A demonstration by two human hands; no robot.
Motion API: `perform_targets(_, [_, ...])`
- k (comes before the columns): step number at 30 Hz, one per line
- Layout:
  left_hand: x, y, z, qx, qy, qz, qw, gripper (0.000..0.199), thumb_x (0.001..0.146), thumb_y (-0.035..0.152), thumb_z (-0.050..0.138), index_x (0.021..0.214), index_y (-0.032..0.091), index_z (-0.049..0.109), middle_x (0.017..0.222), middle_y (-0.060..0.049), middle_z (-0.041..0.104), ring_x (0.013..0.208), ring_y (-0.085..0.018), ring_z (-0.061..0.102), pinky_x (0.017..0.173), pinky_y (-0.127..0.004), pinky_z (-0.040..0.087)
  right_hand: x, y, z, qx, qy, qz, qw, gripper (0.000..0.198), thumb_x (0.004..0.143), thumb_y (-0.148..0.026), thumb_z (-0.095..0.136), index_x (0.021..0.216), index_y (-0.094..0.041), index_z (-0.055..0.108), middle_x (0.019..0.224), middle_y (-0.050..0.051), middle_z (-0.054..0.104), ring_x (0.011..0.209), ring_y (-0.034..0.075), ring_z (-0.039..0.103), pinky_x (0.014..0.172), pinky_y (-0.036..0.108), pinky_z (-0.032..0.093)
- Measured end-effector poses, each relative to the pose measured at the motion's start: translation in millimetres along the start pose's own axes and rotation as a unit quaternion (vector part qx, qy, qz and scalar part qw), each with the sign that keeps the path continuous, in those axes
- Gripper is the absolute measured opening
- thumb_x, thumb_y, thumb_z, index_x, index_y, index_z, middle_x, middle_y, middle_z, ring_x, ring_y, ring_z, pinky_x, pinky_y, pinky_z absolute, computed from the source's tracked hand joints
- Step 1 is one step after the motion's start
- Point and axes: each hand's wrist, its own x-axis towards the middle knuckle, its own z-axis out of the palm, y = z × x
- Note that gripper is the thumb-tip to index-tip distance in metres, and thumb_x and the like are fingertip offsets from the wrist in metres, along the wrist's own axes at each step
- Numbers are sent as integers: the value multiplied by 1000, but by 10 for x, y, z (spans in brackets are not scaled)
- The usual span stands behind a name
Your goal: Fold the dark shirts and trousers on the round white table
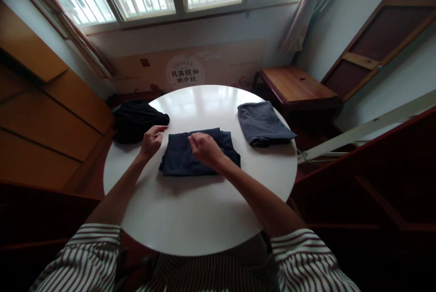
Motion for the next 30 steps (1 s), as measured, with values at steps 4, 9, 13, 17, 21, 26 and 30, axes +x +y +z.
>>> perform_targets(4, [-92, 656, 247, 70, -86, 75, 991, 17, 90, 28, 58, 93, 16, 70, 69, -4, 66, 58, -14, 59, 56, -24, 44, 189, 604, -366, -32, 61, 236, 969, 29, 93, -21, 49, 71, -15, 67, 79, 15, 72, 78, 23, 69, 75, 29, 49])
perform_targets(9, [-55, 1255, 997, 207, -231, 128, 942, 36, 92, 40, 56, 68, 16, 68, 57, -8, 62, 59, -22, 62, 61, -30, 45, 197, 1002, -370, 115, 22, 349, 930, 29, 87, -15, 51, 62, -11, 65, 68, 14, 72, 56, 18, 67, 56, 24, 52])
perform_targets(13, [9, 1271, 1359, 329, -304, 64, 892, 43, 91, 52, 54, 80, 14, 72, 80, -15, 71, 81, -29, 70, 70, -33, 50, 194, 1040, -318, 156, 11, 340, 927, 29, 88, -18, 53, 64, -10, 66, 66, 11, 72, 46, 12, 60, 46, 20, 48])
perform_targets(17, [-38, 1207, 1379, 362, -306, 76, 877, 37, 98, 36, 40, 103, 17, 71, 102, -13, 73, 94, -27, 70, 80, -35, 53, 195, 1059, -306, 175, 6, 311, 934, 22, 81, -18, 65, 62, -8, 69, 59, 6, 68, 42, 9, 51, 42, 18, 40])
perform_targets(21, [-85, 1237, 1353, 345, -285, 96, 889, 41, 101, 35, 33, 104, 17, 70, 100, -13, 74, 94, -29, 71, 81, -37, 53, 198, 1085, -255, 189, 22, 290, 938, 10, 74, -11, 66, 72, -7, 75, 59, 3, 68, 53, 10, 55, 49, 17, 40])
perform_targets(26, [-102, 1242, 1395, 331, -286, 102, 894, 40, 101, 36, 35, 101, 17, 70, 97, -13, 73, 93, -29, 71, 82, -37, 52, 188, 1108, -252, 231, 5, 285, 930, 23, 71, -9, 62, 88, -9, 78, 65, 1, 69, 57, 10, 55, 55, 18, 43])
perform_targets(30, [-83, 1203, 1394, 330, -282, 93, 896, 39, 99, 37, 39, 96, 18, 72, 96, -13, 73, 91, -29, 71, 80, -37, 52, 158, 1155, -301, 168, -8, 276, 946, 27, 71, -12, 66, 95, -11, 77, 63, -1, 64, 55, 10, 53, 55, 20, 43])
